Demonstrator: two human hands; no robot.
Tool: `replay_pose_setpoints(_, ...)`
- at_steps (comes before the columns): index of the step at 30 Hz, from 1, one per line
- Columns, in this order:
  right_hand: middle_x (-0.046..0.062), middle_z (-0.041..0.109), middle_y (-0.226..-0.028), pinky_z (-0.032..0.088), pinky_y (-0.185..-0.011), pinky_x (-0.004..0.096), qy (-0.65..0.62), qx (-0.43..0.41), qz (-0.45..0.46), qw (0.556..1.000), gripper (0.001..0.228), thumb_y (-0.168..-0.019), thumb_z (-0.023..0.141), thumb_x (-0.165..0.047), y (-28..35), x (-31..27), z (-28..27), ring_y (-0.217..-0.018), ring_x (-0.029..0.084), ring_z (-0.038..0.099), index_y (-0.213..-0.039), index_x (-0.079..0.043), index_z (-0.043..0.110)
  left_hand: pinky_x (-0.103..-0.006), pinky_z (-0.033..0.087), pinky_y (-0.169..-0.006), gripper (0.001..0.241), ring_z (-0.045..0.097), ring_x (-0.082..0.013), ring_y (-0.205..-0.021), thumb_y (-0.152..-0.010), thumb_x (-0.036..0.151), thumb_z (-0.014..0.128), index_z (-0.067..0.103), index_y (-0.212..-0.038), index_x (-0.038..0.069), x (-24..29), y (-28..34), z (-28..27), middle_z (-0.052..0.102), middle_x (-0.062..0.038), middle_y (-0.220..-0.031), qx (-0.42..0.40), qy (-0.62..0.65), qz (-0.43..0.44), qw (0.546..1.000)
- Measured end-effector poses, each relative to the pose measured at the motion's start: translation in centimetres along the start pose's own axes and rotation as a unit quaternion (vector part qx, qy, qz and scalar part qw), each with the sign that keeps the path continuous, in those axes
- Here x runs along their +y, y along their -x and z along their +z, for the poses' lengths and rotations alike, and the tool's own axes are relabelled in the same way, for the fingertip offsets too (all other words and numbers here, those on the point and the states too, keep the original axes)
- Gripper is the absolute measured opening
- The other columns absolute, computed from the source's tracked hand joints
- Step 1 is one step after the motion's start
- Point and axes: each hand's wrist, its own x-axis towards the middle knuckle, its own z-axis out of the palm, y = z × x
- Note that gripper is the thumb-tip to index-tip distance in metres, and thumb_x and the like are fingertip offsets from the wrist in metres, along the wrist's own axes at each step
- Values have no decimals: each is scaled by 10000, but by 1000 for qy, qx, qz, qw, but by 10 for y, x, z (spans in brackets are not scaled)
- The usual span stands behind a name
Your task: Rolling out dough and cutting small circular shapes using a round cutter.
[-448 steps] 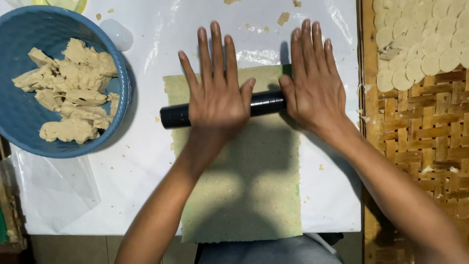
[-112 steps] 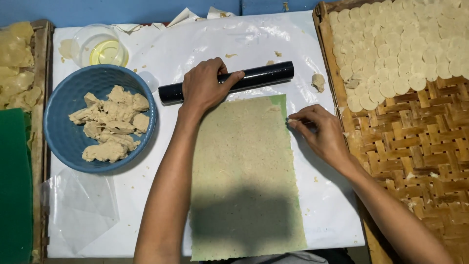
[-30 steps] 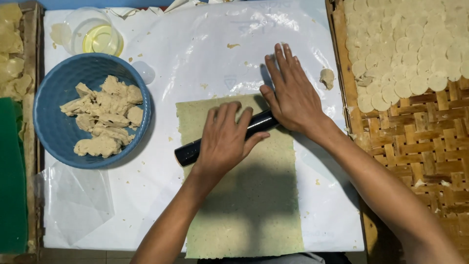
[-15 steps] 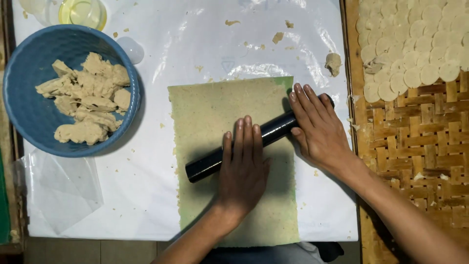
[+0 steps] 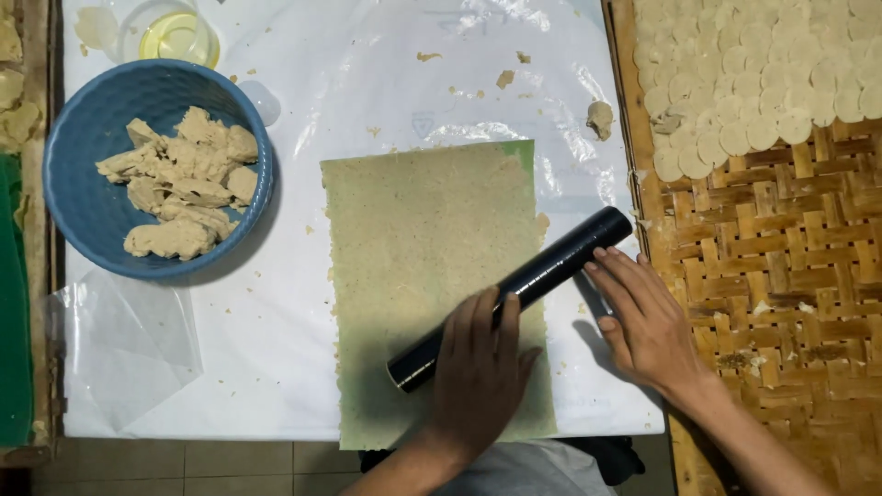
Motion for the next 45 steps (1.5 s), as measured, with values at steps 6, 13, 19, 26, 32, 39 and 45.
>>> replay_pose_setpoints(6, 250, 598, -1348, 508, -1122, 522, -59, 83, 33, 994, 553, -1098, 246, -349, 5, 1, 12, -1247, 369, 597, -1250, 29, 620, -393, 434, -810, 562, 536, -259, -905, -904, 149, 742, 471, -1362, -31, -14, -8, 7, 556, -156, -1118, -3, -55, -10, 998)
replay_pose_setpoints(13, 270, 574, -1287, 537, -917, 435, -60, 49, 69, 995, 404, -1052, 444, -118, -45, -29, 18, -1055, 334, 588, -1361, 124, 537, -420, 510, -825, 538, 603, -278, -977, -988, 159, 612, 399, -1455, -4, -34, -7, -35, 587, -161, -1166, -3, 174, -159, 972)
replay_pose_setpoints(19, 321, 478, -1291, 459, -868, 509, 75, -83, 92, 990, 626, -1083, 319, -409, -76, -49, 23, -1025, 396, 489, -1517, 20, 458, -357, 529, -763, 514, 651, -205, -885, -994, 194, 594, 411, -1437, 10, -46, 0, -48, 593, -121, -1102, 24, 191, -248, 950)
replay_pose_setpoints(26, 255, 512, -1295, 483, -760, 399, 179, -75, 114, 974, 602, -1088, 335, -388, -67, -42, 26, -993, 334, 515, -1512, 9, 491, -391, 567, -803, 508, 680, -258, -946, -972, 133, 620, 422, -1409, -32, -48, 0, -48, 601, -156, -1138, 32, 226, -228, 946)
replay_pose_setpoints(32, 292, 483, -1411, 567, -830, 460, 136, -118, 143, 973, 570, -1059, 363, -295, -54, -45, 15, -1131, 382, 519, -1532, 13, 437, -397, 592, -831, 506, 699, -261, -976, -941, 76, 622, 431, -1403, 1, -52, -1, -53, 620, -148, -1143, 30, 250, -251, 935)
replay_pose_setpoints(39, 320, 472, -1444, 553, -956, 468, 180, -118, 64, 974, 634, -957, 505, -185, -42, -57, 21, -1236, 424, 540, -1544, 20, 383, -370, 589, -817, 513, 701, -233, -962, -955, 110, 617, 422, -1420, 13, -56, 2, -54, 619, -132, -1131, 29, 240, -262, 934)
replay_pose_setpoints(45, 297, 543, -1334, 621, -655, 339, 174, -130, 115, 969, 562, -989, 500, -206, -46, -54, 16, -1059, 372, 599, -1468, 88, 479, -376, 583, -842, 509, 702, -254, -993, -958, 140, 620, 440, -1410, -10, -56, 3, -54, 628, -156, -1163, 40, 249, -271, 929)
